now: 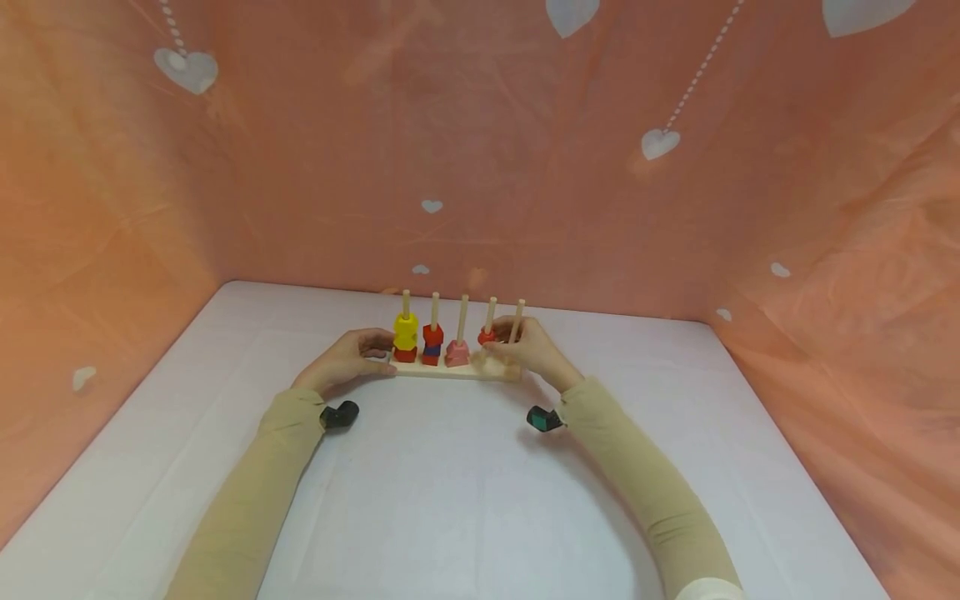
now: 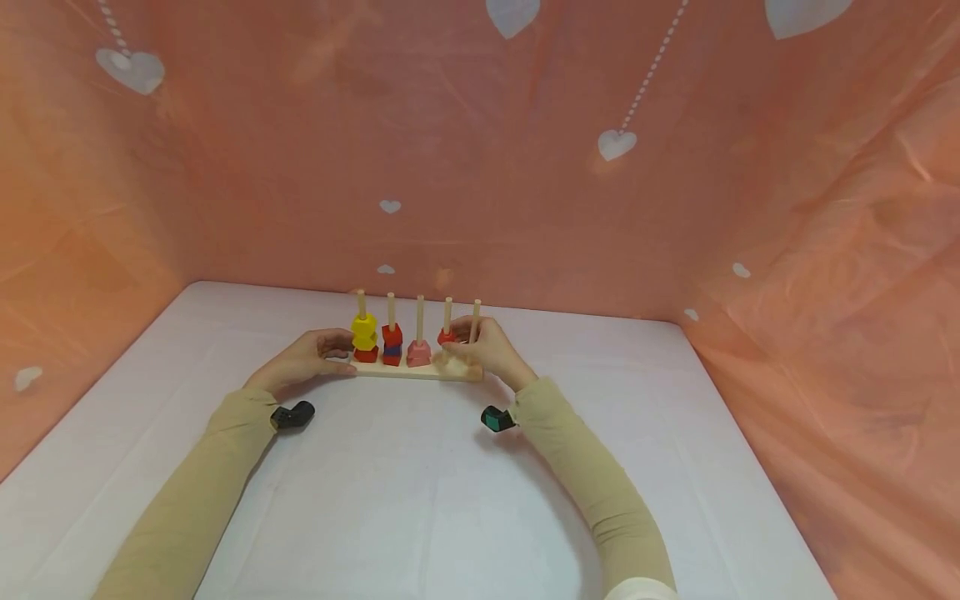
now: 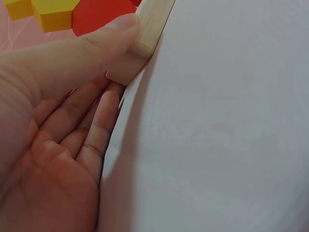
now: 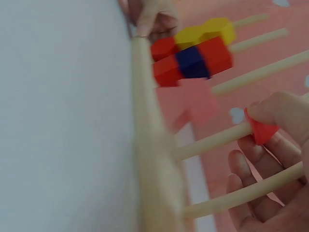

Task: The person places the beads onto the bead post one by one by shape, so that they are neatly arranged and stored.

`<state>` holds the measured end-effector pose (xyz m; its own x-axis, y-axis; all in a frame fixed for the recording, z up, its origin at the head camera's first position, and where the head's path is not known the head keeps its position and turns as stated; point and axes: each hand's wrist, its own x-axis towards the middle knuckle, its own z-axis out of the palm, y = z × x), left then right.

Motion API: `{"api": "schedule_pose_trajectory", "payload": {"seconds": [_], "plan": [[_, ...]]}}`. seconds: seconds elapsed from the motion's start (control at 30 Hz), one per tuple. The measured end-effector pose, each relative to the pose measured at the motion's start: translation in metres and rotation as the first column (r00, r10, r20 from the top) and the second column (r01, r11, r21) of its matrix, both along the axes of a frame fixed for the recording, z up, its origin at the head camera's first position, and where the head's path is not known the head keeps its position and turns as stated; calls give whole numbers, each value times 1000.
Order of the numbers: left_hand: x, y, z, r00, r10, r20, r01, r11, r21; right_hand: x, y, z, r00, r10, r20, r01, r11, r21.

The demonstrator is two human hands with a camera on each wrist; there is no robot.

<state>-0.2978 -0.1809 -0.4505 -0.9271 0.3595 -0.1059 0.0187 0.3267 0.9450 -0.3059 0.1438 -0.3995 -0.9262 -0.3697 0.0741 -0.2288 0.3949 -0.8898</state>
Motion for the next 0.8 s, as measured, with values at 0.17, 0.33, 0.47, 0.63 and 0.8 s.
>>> {"api": "schedule_pose_trajectory", "payload": {"seconds": [0.17,0.33,0.47,0.63,0.8], "plan": [[0,0,1,1000,4,-5,-4,1000,2,2,-1,-14,1000,-25,18,24,999,46],[1,0,2,1000,7,-4,-7,1000,5,1,1,-24,999,-32,-29,35,995,93],[2,-1,3,1000,6,-6,-6,1000,6,2,3,-28,994,12,-106,-3,996,84],[2,0,2,1000,6,8,-6,1000,7,2,12,-21,997,22,-73,-16,996,88],[0,-1,1,1000,2,5,-2,1000,15,-3,32,-7,991,53,-120,-45,996,71]]}}
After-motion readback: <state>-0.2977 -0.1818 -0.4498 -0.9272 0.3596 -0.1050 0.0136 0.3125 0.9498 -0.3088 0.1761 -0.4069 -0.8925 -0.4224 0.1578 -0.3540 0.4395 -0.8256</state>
